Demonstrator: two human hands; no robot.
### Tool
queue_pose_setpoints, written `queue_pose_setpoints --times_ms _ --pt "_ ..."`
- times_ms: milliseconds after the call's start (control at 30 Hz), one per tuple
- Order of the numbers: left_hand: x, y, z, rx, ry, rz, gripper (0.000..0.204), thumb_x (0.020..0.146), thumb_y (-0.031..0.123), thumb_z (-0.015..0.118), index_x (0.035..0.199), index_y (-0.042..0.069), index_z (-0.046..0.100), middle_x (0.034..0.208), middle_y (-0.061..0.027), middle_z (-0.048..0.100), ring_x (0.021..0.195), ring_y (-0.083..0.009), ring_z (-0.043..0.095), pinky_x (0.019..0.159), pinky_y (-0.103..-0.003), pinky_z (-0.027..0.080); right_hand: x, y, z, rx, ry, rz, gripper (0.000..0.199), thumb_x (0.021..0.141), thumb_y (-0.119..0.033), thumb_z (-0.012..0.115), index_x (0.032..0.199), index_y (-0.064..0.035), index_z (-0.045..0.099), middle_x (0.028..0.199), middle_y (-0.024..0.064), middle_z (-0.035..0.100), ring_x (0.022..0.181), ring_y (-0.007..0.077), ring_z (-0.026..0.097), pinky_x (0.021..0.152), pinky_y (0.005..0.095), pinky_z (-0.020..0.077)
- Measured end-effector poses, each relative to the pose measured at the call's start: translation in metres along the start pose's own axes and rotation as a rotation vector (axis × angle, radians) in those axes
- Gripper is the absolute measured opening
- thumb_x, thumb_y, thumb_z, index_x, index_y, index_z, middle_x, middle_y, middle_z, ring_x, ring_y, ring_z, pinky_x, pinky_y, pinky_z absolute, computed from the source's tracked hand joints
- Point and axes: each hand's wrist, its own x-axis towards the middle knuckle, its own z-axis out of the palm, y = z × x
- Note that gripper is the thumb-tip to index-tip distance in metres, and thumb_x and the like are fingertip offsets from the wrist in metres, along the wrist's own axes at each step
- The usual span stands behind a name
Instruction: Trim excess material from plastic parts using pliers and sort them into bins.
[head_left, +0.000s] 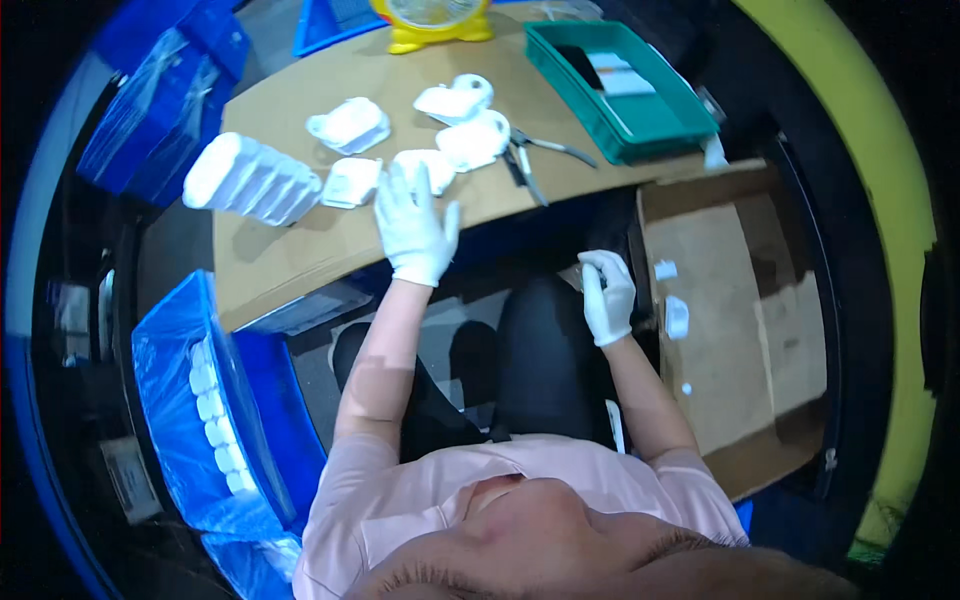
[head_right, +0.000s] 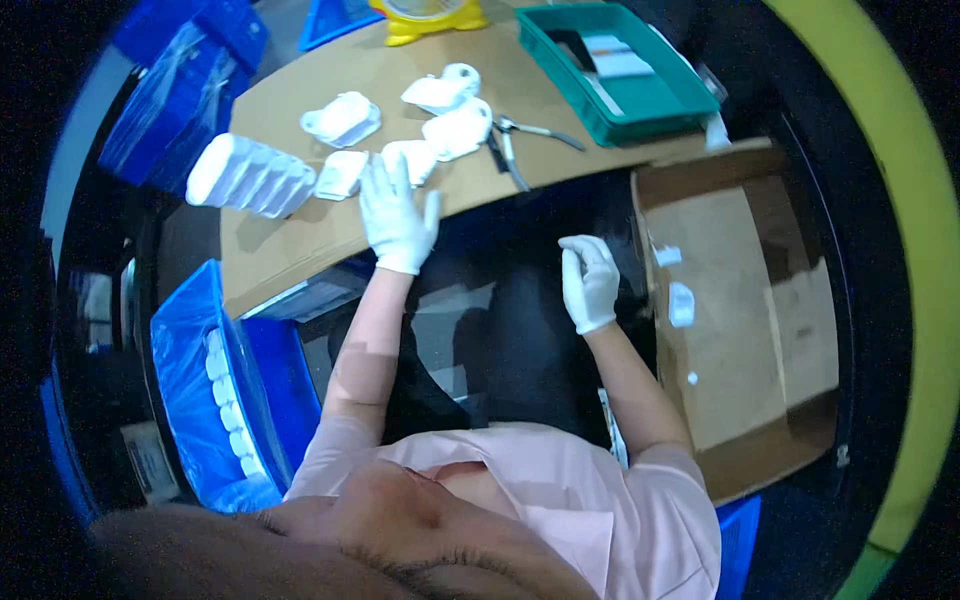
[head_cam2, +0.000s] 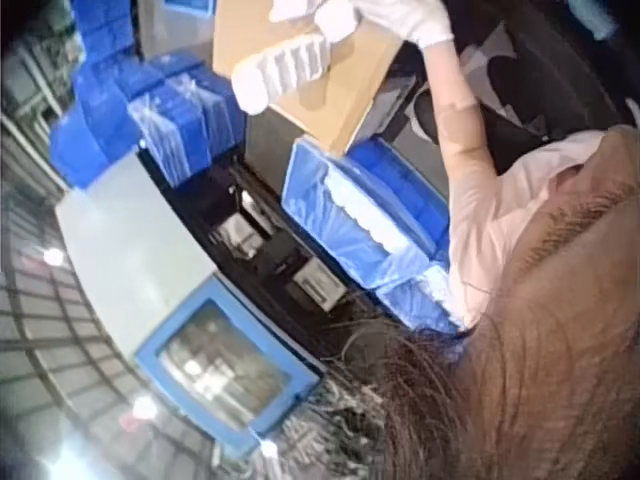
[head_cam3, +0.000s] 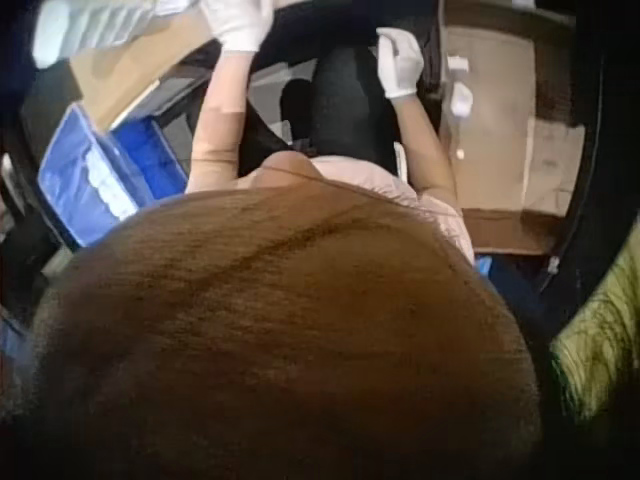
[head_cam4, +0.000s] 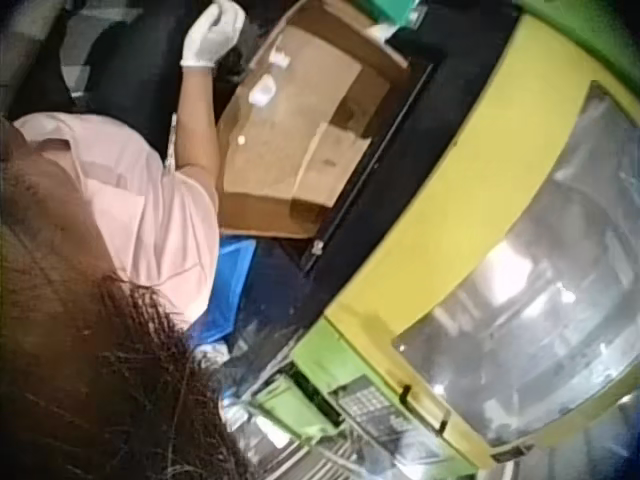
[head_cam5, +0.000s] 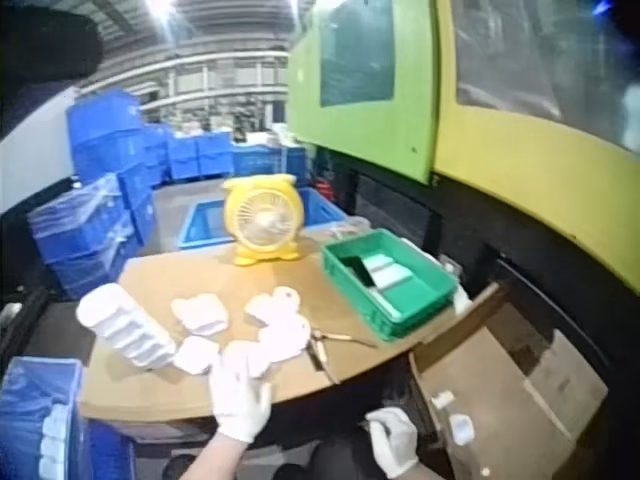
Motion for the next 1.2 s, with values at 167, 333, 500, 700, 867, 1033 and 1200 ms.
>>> queue_pose_setpoints --times_ms 167,333,500,700,867,1033,1200 --pt "-0.02 -0.034 -0.02 0.045 0.194 -0.101 0.076 0.075 0.034 0.072 0.136 0.003 0.04 0.139 -0.024 0.034 0.132 -0.0446 0.029 0.107 -0.057 0.024 0.018 -0.048 0.044 0.204 -0.086 -0.106 0.011 0.082 0.0 0.06 0.088 -0.0025 0.068 0.09 0.0128 0.065 0.085 0.0285 0.064 0.076 0.0339 0.0507" --pt "-0.018 -0.049 -0.02 -0.025 0.059 -0.177 0.067 0.076 0.032 0.07 0.132 0.003 0.046 0.129 -0.0179 0.049 0.123 -0.035 0.042 0.104 -0.047 0.032 0.033 -0.077 0.091 0.246 -0.209 -0.213 0.011 0.081 0.001 0.06 0.091 -0.0015 0.066 0.09 0.0127 0.064 0.086 0.0272 0.064 0.078 0.0318 0.05" --pt "-0.009 -0.054 -0.019 -0.155 0.037 -0.243 0.05 0.074 0.026 0.071 0.117 0.007 0.054 0.115 -0.0099 0.057 0.111 -0.029 0.051 0.094 -0.042 0.04 0.041 -0.088 0.121 0.275 -0.28 -0.161 0.028 0.081 -0.004 0.061 0.109 -0.004 0.061 0.099 0.0134 0.061 0.085 0.0268 0.063 0.076 0.0343 0.0508" --pt "-0.006 -0.058 -0.011 -0.145 0.116 -0.293 0.029 0.074 0.022 0.072 0.1 0.012 0.062 0.099 -0.0091 0.058 0.097 -0.0298 0.054 0.08 -0.043 0.045 0.067 -0.094 0.122 0.181 -0.28 -0.062 0.038 0.083 -0.004 0.059 0.121 -0.0033 0.056 0.106 0.0121 0.057 0.087 0.0195 0.062 0.074 0.0285 0.0506" --pt "-0.017 -0.063 -0.016 -0.191 0.169 -0.239 0.017 0.071 0.012 0.068 0.087 0.011 0.063 0.1 -0.0101 0.058 0.096 -0.032 0.054 0.08 -0.044 0.045 0.099 -0.066 0.106 -0.26 0.036 -0.27 0.044 0.078 -0.016 0.066 0.119 -0.005 0.056 0.114 0.0171 0.056 0.109 0.0345 0.053 0.095 0.0428 0.0423" --pt "-0.026 -0.068 -0.02 -0.307 0.32 -0.173 0.017 0.069 0.004 0.063 0.085 0.009 0.062 0.105 -0.0112 0.057 0.1 -0.0348 0.051 0.084 -0.045 0.043 0.14 -0.04 0.089 -0.593 -0.012 -0.213 0.048 0.077 -0.03 0.069 0.117 -0.0073 0.057 0.114 0.0154 0.056 0.11 0.0349 0.051 0.096 0.0437 0.0412" --pt "-0.031 -0.083 -0.022 -0.307 0.315 -0.28 0.018 0.068 0.003 0.064 0.085 0.01 0.063 0.106 -0.0123 0.056 0.101 -0.0348 0.05 0.086 -0.045 0.042 0.135 -0.062 0.108 -0.748 -0.381 -0.081 0.029 0.083 -0.03 0.065 0.104 -0.0105 0.065 0.104 0.0145 0.062 0.101 0.033 0.059 0.09 0.0427 0.0473"
